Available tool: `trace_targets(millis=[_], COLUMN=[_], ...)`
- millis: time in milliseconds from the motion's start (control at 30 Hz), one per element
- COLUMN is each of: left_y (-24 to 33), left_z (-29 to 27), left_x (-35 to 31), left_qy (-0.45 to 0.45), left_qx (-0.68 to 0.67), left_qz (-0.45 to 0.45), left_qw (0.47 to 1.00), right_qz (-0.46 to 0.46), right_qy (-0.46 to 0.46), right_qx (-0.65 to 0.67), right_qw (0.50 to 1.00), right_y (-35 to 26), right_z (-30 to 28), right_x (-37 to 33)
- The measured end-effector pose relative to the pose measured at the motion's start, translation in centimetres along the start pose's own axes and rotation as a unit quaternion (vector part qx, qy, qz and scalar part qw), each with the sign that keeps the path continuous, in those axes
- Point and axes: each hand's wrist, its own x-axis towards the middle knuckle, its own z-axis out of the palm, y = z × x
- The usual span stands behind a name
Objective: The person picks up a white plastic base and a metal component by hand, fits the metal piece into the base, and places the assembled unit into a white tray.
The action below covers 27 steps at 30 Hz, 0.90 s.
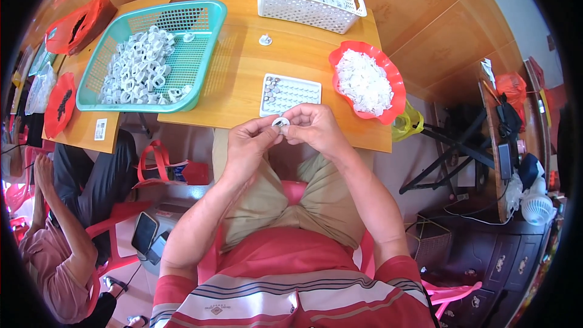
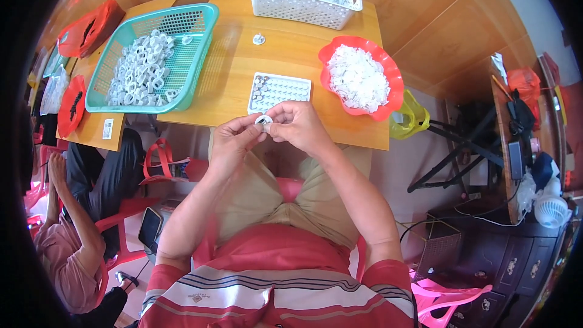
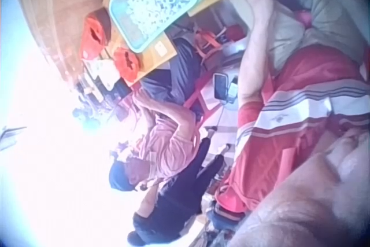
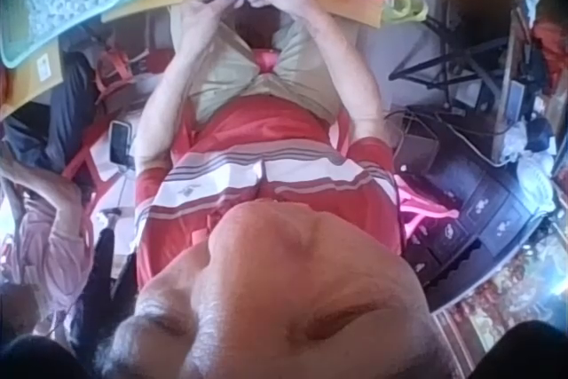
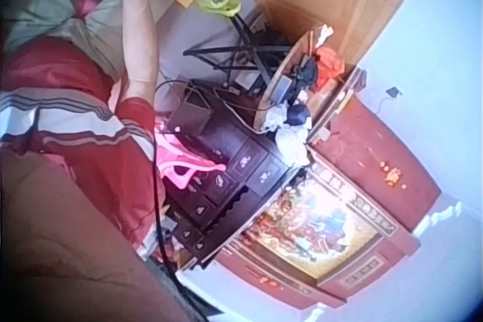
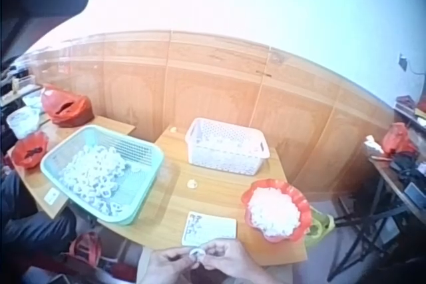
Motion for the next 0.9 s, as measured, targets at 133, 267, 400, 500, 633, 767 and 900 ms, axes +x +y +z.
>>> trace_targets(millis=[133,267,400,500,633,767,900], left_y=[0.1,-0.2,-0.1,0.0,0.1,-0.3,-0.8], left_z=[0.0,-0.1,0.1,0.0,0.4,0.5,0.5], left_x=[-0.3,-0.3,-0.3,-0.3,-0.7,-1.2,-1.4], left_qy=[-0.010,-0.013,-0.015,-0.028,-0.032,-0.016,-0.008], left_qx=[0.012,0.028,0.029,0.067,0.098,0.122,0.169], left_qz=[0.004,0.026,0.050,0.076,0.116,0.144,0.188], left_qw=[1.000,0.999,0.998,0.994,0.988,0.982,0.967], right_qz=[-0.014,-0.052,-0.065,-0.097,-0.123,-0.180,-0.198], right_qy=[0.013,0.044,0.046,0.039,0.043,0.055,0.070], right_qx=[0.002,-0.007,0.013,0.010,0.014,-0.062,-0.097], right_qw=[1.000,0.998,0.997,0.995,0.991,0.980,0.973], right_y=[-0.2,-0.1,0.4,1.1,0.7,-0.1,-0.4], right_z=[0.4,1.0,1.0,0.5,0.3,0.3,0.3], right_x=[-0.2,-0.3,-0.3,-0.4,-1.1,-1.8,-2.3])
